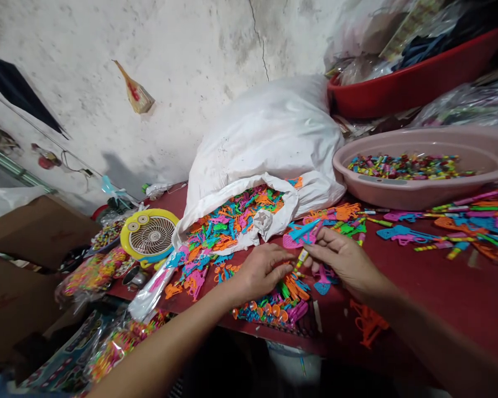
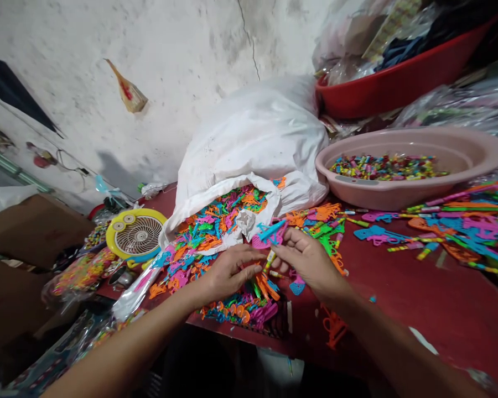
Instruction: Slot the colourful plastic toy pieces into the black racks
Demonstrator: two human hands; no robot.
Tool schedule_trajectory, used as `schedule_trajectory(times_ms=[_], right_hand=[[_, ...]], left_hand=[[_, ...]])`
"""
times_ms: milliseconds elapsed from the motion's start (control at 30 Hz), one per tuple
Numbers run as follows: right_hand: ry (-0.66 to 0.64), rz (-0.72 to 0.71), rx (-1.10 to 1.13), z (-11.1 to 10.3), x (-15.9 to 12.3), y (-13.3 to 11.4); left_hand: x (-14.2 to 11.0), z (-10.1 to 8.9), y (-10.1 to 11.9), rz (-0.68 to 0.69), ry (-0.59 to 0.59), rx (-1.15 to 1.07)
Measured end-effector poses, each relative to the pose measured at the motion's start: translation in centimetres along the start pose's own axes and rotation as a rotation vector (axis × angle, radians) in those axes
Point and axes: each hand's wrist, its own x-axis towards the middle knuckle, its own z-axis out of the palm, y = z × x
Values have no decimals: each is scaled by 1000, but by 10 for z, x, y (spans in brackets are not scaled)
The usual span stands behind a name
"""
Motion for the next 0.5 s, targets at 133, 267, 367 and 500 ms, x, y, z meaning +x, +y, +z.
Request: schedule_trajectory(times_ms=[133,267,367,500], right_hand=[[148,31,-39,-7,-1,10],[232,94,-120,-6,-4,29],[166,93,-142,-4,-8,44],[114,107,-154,-4,-15,60]], left_hand=[[-8,0,-1,-22,17,113],[-10,0,0,-57,-16,46],[-10,1,1,-80,-3,28],[-12,2,1,-96,0,27]])
